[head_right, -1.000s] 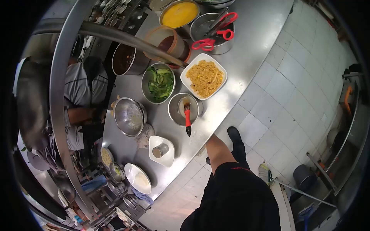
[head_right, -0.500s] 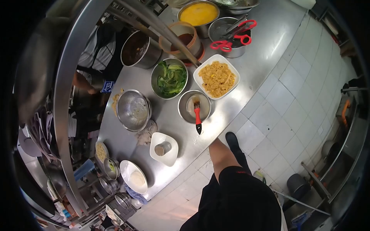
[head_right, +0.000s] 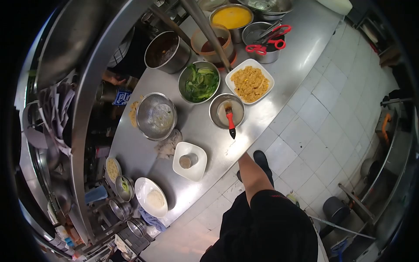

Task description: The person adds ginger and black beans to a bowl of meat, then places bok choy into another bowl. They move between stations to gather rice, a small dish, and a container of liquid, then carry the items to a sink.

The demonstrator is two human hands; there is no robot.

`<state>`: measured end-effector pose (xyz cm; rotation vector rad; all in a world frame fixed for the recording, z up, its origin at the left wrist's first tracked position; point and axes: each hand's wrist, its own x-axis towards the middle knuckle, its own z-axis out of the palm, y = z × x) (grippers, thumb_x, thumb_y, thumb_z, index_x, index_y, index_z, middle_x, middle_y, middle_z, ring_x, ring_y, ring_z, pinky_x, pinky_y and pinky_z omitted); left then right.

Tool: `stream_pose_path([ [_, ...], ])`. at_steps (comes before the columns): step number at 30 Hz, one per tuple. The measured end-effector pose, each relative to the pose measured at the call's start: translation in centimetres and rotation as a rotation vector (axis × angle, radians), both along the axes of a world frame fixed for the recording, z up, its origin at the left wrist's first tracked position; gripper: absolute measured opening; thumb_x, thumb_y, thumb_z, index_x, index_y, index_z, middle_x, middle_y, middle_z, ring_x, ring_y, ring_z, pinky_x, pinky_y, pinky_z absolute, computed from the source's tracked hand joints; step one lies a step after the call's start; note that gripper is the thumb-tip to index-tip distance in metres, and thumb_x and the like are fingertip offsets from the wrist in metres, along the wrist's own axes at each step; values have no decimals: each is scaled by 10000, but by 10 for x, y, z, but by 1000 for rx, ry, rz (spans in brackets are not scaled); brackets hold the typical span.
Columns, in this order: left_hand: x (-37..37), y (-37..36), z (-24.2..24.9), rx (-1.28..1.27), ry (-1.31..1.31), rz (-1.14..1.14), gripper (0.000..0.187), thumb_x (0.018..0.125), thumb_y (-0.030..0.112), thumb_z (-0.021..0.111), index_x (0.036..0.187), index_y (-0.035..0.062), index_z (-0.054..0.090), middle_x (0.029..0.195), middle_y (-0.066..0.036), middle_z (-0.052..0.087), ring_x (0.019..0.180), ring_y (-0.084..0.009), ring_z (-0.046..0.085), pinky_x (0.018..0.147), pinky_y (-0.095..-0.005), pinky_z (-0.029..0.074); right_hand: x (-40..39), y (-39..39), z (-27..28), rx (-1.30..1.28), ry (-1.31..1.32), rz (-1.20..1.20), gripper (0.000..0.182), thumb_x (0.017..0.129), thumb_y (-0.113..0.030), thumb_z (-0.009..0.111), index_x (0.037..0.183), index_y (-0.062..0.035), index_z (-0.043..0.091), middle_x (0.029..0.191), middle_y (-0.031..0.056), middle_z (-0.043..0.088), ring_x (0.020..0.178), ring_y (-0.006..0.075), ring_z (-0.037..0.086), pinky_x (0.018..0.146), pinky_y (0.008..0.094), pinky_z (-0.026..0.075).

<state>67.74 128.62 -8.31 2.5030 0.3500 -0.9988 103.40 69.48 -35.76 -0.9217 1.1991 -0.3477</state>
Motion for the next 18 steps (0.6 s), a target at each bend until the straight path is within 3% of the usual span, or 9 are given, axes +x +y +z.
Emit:
stream_pose_path([
  [1, 6, -3, -1, 6, -8, 36, 330, 863, 259, 744, 1127, 61, 728, 1115, -175, 708, 1202, -313, 604, 996, -393, 495, 0, -1, 2, 10, -38, -23, 331, 1012, -127, 394, 1256, 44, 537, 1165, 200, 672, 1051, 326, 645, 881, 403, 508],
  [4, 17, 31, -58, -124, -86, -81, 308, 897, 297, 692, 1077, 48, 729, 1049, -174, 718, 1126, -337, 636, 943, -409, 516, -19, 0, -16, 259, -759, -416, 329, 1016, -120, 383, 1256, 46, 535, 1160, 201, 673, 1050, 326, 646, 881, 404, 508],
  [5, 28, 24, -64, -150, -90, -105, 308, 897, 296, 692, 1076, 48, 729, 1049, -175, 718, 1123, -337, 637, 941, -409, 516, -34, -5, -17, 188, -719, -424, 329, 1017, -118, 379, 1256, 46, 534, 1158, 201, 673, 1050, 325, 646, 881, 405, 508],
  [7, 54, 6, -69, -172, -79, -127, 308, 898, 296, 691, 1075, 47, 728, 1049, -176, 717, 1117, -338, 637, 937, -410, 517, -71, -30, 52, -272, 489, 112, 265, 884, -84, 563, 1106, 61, 541, 940, 228, 673, 833, 305, 694, 712, 405, 562],
  [8, 66, -2, -71, -181, -73, -135, 308, 898, 296, 690, 1075, 46, 728, 1048, -177, 717, 1114, -338, 638, 935, -410, 517, -95, -48, 112, -88, 439, 95, 318, 808, -65, 613, 1073, 84, 520, 823, 245, 652, 603, 287, 673, 485, 403, 535],
  [9, 75, -10, -72, -192, -72, -144, 308, 898, 296, 690, 1074, 46, 727, 1048, -177, 717, 1110, -338, 638, 932, -410, 518, -120, -57, 131, -98, 420, -17, 286, 816, -49, 567, 1047, 105, 499, 734, 232, 630, 439, 303, 611, 338, 417, 456],
  [12, 95, -30, -76, -225, -71, -161, 308, 899, 296, 688, 1073, 44, 727, 1047, -179, 716, 1101, -339, 639, 926, -411, 519, -202, -110, 143, -90, 398, -144, 279, 797, -28, 577, 1033, 84, 480, 682, 199, 615, 432, 259, 608, 324, 383, 455],
  [16, 108, -64, -79, -247, -57, -181, 308, 899, 295, 686, 1071, 42, 725, 1047, -182, 714, 1089, -339, 640, 917, -412, 520, -231, -180, 237, -391, 320, -328, 249, 817, -24, 568, 1026, 61, 462, 687, 173, 610, 431, 216, 579, 334, 342, 430],
  [18, 115, -95, -75, -236, -42, -184, 308, 900, 295, 685, 1070, 41, 725, 1046, -183, 714, 1083, -340, 641, 913, -413, 521, -208, -247, 293, -448, 125, -368, 206, 852, 3, 526, 1039, 39, 445, 750, 154, 598, 456, 195, 544, 348, 318, 410],
])
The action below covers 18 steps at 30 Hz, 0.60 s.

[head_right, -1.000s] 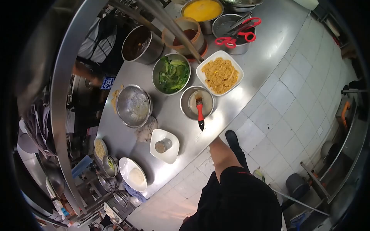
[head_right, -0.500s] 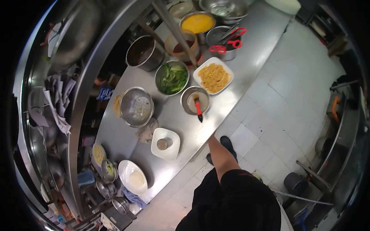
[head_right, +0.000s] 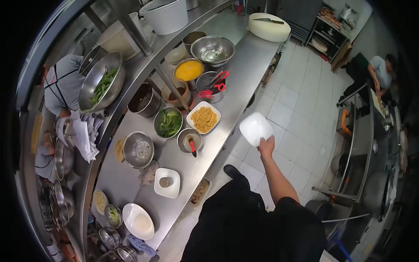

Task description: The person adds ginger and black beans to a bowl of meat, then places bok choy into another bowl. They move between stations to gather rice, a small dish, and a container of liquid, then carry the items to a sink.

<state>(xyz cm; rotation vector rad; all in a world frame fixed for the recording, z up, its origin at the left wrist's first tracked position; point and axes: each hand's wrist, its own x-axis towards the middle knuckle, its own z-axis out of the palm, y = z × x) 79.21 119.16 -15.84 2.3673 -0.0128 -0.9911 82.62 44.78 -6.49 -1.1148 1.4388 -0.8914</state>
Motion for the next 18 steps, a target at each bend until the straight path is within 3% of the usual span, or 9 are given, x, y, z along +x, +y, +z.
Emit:
stream_pose_path([
  [4, 4, -48, 6, 7, 18, -5, 308, 901, 295, 683, 1068, 39, 724, 1045, -186, 712, 1071, -340, 642, 904, -414, 523, 72, -88, 47, -46, -138, 45, 234, 868, -13, 525, 1073, 71, 449, 760, 170, 609, 472, 198, 557, 363, 320, 414],
  [10, 3, -103, 18, 10, 21, 11, 308, 902, 294, 681, 1065, 35, 722, 1044, -190, 710, 1052, -341, 644, 891, -416, 525, 157, -213, 11, 81, -215, 132, 282, 850, -11, 523, 1102, 104, 473, 835, 193, 640, 501, 238, 599, 398, 347, 496],
  [12, 0, -112, 22, 16, 20, 22, 308, 902, 294, 680, 1064, 34, 721, 1043, -191, 710, 1046, -341, 645, 886, -416, 526, 176, -239, 20, 89, -257, 12, 446, 865, -12, 555, 1265, 131, 419, 1006, 227, 633, 677, 278, 671, 543, 363, 584],
  [13, -3, -118, 23, 17, 21, 30, 309, 902, 294, 679, 1063, 34, 721, 1043, -192, 709, 1043, -342, 645, 884, -417, 526, 183, -249, 25, 91, -258, 25, 446, 865, -12, 555, 1265, 131, 419, 1006, 227, 633, 677, 278, 671, 543, 363, 584],
  [16, -7, -132, 26, 21, 27, 42, 309, 903, 293, 678, 1062, 32, 720, 1042, -194, 708, 1034, -342, 646, 877, -417, 527, 195, -274, 19, 101, -418, -34, 762, 890, -72, 649, 1499, 82, 216, 1289, 248, 519, 1030, 293, 644, 775, 388, 588],
  [17, -9, -135, 29, 22, 28, 44, 309, 903, 293, 677, 1061, 32, 720, 1042, -194, 708, 1031, -342, 646, 875, -418, 528, 193, -279, 0, 101, -417, -30, 762, 890, -72, 649, 1499, 82, 216, 1289, 248, 519, 1030, 293, 644, 775, 388, 588],
  [18, -10, -138, 31, 24, 31, 45, 309, 903, 293, 677, 1061, 31, 720, 1042, -195, 708, 1028, -342, 647, 873, -418, 528, 192, -282, -18, 7, -250, 33, 737, 885, -103, 665, 1477, 85, 267, 1304, 253, 536, 1113, 307, 619, 850, 388, 556],
])
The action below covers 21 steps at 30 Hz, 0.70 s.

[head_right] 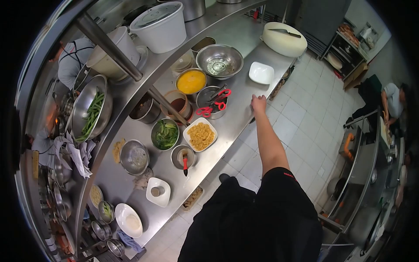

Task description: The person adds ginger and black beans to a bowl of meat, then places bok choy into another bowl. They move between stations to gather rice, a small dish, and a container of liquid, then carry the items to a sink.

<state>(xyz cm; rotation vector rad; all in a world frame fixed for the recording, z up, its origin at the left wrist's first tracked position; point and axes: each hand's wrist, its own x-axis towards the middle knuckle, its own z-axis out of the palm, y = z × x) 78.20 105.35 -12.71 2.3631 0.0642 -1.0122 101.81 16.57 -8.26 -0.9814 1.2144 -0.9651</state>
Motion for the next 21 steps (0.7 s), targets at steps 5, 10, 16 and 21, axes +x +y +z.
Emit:
stream_pose_path([
  [5, -4, -7, 1, -15, 0, 7, 309, 904, 293, 674, 1058, 28, 718, 1041, -198, 706, 1013, -343, 648, 862, -420, 530, -43, 77, 7, -404, 371, 168, 485, 900, -146, 631, 1321, 62, 506, 1271, 230, 604, 1147, 276, 629, 938, 371, 512],
  [10, -11, -5, 0, -57, 5, -7, 309, 905, 292, 672, 1056, 26, 717, 1039, -201, 704, 997, -344, 650, 851, -421, 532, -119, 170, -5, -579, 568, 290, 395, 858, -86, 610, 1239, 12, 583, 1156, 222, 631, 962, 354, 670, 874, 409, 534],
  [16, -33, 17, 7, -169, 31, -25, 310, 906, 291, 669, 1053, 22, 715, 1038, -205, 702, 979, -345, 652, 838, -423, 534, -254, 236, -120, -503, 1048, 878, 391, 788, -156, 605, 1114, 56, 644, 978, 239, 711, 953, 398, 686, 864, 440, 544],
  [21, -63, 45, 48, -320, 128, -52, 310, 907, 291, 666, 1050, 20, 713, 1037, -209, 701, 964, -346, 653, 827, -424, 536, -302, 299, -132, 289, 1336, 1265, 333, 891, -221, 554, 1057, 53, 645, 921, 177, 731, 803, 271, 732, 598, 429, 599],
])
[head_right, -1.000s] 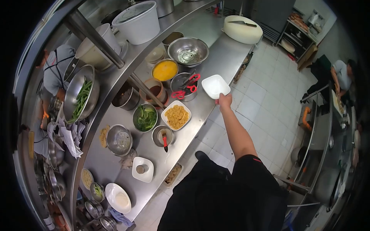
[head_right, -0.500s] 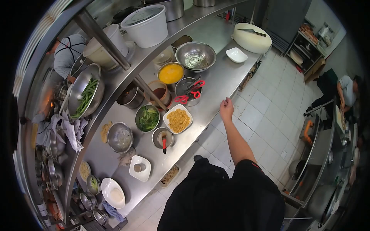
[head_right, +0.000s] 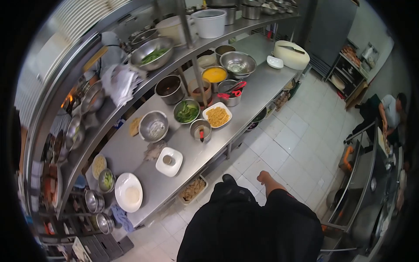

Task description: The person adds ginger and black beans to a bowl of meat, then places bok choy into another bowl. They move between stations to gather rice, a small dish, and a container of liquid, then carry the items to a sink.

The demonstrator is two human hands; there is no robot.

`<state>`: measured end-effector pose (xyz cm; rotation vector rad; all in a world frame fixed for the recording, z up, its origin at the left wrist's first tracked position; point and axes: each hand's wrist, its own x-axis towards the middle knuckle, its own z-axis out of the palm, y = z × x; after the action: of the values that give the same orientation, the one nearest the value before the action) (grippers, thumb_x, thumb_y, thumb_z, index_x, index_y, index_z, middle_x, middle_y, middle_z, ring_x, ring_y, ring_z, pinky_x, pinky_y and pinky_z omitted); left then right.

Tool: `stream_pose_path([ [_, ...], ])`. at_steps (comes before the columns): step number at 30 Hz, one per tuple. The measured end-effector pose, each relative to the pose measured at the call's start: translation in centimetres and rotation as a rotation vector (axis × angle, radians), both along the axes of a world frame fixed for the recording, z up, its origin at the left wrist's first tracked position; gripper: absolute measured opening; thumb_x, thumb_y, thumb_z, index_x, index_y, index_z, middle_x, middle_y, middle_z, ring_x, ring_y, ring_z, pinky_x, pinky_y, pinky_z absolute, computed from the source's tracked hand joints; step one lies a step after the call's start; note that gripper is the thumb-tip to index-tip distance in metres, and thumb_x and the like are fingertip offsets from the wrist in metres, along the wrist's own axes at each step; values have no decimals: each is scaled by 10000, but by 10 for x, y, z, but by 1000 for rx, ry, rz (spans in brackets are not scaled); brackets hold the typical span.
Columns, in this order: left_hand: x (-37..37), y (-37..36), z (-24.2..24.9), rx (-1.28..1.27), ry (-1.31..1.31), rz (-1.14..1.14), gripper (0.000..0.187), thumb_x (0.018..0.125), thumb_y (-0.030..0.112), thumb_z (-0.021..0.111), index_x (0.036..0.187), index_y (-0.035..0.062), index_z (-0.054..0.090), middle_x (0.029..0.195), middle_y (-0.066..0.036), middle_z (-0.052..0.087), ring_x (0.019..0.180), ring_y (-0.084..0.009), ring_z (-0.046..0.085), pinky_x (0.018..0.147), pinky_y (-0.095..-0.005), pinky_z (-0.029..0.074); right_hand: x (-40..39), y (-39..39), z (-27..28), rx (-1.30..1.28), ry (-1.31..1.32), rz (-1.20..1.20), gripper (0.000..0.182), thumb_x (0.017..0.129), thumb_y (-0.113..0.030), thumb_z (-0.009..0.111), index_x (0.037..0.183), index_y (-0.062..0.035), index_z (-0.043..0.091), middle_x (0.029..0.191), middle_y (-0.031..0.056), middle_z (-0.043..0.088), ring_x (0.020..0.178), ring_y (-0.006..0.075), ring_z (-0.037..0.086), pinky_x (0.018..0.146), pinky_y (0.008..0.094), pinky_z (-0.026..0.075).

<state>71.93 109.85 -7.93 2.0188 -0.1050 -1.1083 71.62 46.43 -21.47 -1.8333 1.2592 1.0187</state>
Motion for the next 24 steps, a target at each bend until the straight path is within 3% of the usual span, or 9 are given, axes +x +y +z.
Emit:
stream_pose_path([
  [4, -35, 33, 51, -130, 108, -38, 311, 908, 290, 664, 1048, 17, 712, 1036, -211, 699, 951, -347, 655, 818, -425, 537, 3, 53, 13, 85, -26, 164, 331, 934, -274, 590, 1050, 31, 646, 957, 163, 723, 832, 262, 734, 610, 418, 602],
  [6, -58, 48, 76, -194, 147, -52, 311, 908, 290, 663, 1047, 16, 712, 1035, -212, 699, 945, -347, 655, 814, -426, 538, 22, 74, 15, 102, -66, 235, 381, 897, -278, 623, 1063, 61, 667, 923, 161, 739, 748, 279, 745, 594, 417, 607],
  [10, -100, 70, 111, -281, 190, -85, 311, 909, 290, 661, 1045, 14, 711, 1034, -215, 698, 933, -348, 657, 805, -427, 540, 80, 111, 29, 79, -138, 454, 360, 878, -253, 635, 1078, 43, 668, 908, 158, 739, 729, 253, 742, 577, 402, 605],
  [13, -120, 73, 128, -331, 173, -100, 312, 909, 289, 660, 1044, 13, 710, 1034, -217, 697, 924, -348, 658, 798, -428, 541, 135, 145, 60, 119, -107, 730, 336, 895, -206, 653, 1153, 7, 620, 1016, 158, 700, 851, 282, 737, 623, 413, 603],
  [16, -140, 61, 139, -377, 139, -89, 312, 910, 289, 658, 1042, 11, 709, 1033, -219, 696, 915, -349, 659, 792, -429, 542, 175, 178, 72, 121, -317, 683, 416, 864, -206, 680, 1211, 8, 596, 1009, 189, 701, 806, 266, 741, 583, 408, 594],
  [18, -146, 58, 149, -388, 87, -96, 312, 910, 289, 657, 1041, 10, 708, 1033, -220, 695, 909, -349, 659, 787, -430, 543, 202, 184, 56, 124, -642, 399, 509, 836, -206, 711, 1274, 4, 561, 972, 200, 707, 774, 238, 738, 563, 394, 584],
  [21, -151, 74, 168, -347, -14, -129, 313, 911, 289, 656, 1040, 8, 707, 1032, -222, 694, 899, -349, 660, 781, -430, 544, 238, 203, 103, -57, -667, 449, 585, 829, -207, 719, 1341, -7, 516, 966, 190, 710, 735, 218, 733, 545, 372, 573],
  [24, -141, 139, 212, -189, -202, -189, 313, 911, 288, 654, 1038, 7, 706, 1031, -224, 693, 890, -350, 661, 774, -431, 545, 226, 208, 127, 34, -662, 364, 577, 828, -218, 722, 1330, -7, 531, 959, 180, 713, 713, 214, 732, 544, 359, 569],
])
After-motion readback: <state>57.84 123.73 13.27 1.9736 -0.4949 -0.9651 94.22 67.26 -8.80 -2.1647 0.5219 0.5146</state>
